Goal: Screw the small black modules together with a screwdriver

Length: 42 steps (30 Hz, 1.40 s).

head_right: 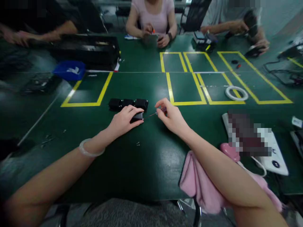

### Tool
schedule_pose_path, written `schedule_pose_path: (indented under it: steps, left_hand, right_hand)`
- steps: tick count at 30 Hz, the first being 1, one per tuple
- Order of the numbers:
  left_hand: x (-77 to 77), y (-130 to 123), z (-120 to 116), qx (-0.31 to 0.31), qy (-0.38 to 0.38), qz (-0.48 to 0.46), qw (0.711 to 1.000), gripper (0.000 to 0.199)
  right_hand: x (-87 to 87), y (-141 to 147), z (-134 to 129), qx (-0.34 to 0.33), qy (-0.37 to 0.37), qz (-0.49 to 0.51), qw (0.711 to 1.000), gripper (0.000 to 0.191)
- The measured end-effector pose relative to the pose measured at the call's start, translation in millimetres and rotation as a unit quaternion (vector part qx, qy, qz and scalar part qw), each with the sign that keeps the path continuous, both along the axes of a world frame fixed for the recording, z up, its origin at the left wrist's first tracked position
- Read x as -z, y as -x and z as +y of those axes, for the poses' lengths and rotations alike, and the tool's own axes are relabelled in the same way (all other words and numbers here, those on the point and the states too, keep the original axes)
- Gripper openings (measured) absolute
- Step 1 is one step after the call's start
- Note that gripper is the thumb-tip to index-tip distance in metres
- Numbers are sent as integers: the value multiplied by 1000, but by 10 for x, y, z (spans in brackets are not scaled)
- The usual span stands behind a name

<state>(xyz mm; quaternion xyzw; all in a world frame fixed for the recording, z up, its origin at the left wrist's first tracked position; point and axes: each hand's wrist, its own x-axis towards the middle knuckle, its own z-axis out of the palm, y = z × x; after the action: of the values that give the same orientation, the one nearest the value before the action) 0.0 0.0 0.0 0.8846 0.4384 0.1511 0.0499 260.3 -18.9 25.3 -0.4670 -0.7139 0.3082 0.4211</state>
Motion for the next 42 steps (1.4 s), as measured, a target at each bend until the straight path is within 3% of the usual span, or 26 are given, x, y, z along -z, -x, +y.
schedule_pose_path:
  steps: [42]
  left_hand:
    - [0,6,-8,3,1,-4,1000,42]
  right_hand:
    - [44,0,21,0,40,33,999,15]
